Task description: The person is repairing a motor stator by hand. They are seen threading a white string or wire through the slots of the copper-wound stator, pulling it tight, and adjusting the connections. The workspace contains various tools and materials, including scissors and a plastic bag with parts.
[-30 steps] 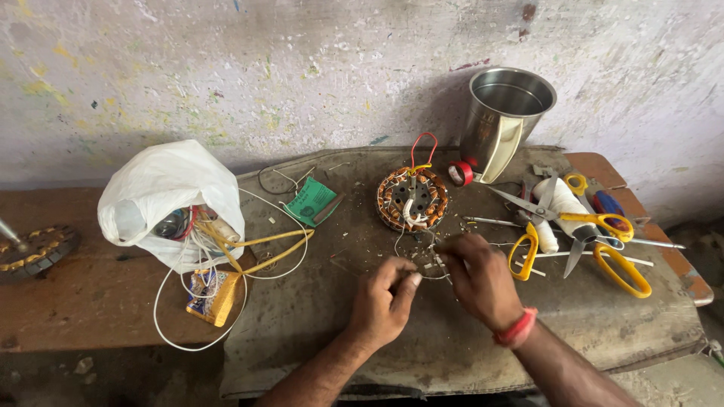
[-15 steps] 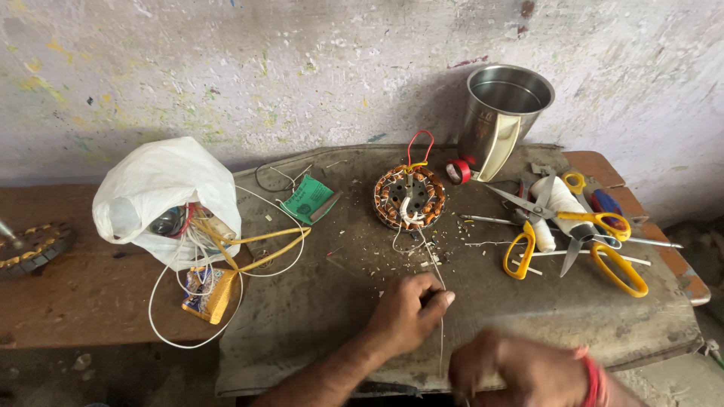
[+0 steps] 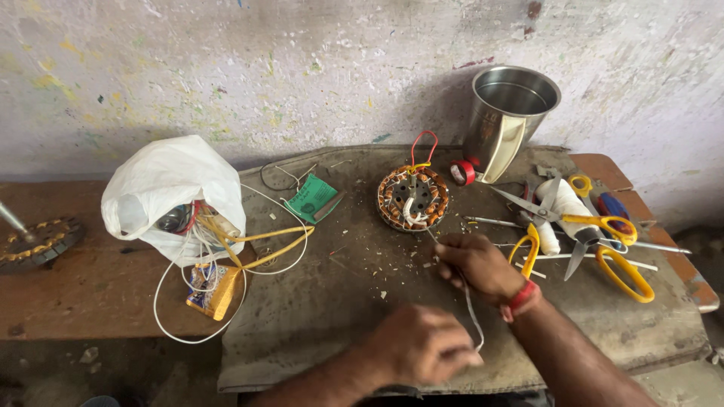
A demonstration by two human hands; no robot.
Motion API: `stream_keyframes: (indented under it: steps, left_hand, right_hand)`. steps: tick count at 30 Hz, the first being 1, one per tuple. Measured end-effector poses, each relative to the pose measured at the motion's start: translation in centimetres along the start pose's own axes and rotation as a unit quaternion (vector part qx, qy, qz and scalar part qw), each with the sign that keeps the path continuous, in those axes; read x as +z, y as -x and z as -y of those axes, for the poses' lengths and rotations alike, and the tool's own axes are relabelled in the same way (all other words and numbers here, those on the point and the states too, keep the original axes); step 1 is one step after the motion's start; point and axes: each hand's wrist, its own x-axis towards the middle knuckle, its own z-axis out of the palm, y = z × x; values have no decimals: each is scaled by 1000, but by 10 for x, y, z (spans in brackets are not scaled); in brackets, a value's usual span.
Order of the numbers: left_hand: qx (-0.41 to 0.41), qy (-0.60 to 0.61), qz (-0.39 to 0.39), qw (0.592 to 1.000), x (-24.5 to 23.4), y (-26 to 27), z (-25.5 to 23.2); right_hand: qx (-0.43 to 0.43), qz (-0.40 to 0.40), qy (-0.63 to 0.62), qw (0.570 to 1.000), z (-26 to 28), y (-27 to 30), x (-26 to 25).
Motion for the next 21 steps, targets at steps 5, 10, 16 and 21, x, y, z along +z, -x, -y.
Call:
stream_keyframes:
  steps: [5, 10, 16, 21]
  left_hand:
    - [-136, -138, -139, 971, -53, -6, 59]
    - [-31, -241, -92, 966, -69, -20, 103]
    - [-5, -287, -54, 956, -59, -20, 123]
    - [5, -317, -29, 948, -57, -21, 125]
  right_hand:
    - [-198, -72, 174, 962, -5, 26, -8]
    - [-382, -60, 181, 904, 2, 30, 1]
    - [-233, -81, 18, 969, -16, 4, -4]
    - [-265, -64, -7, 962, -13, -4, -12]
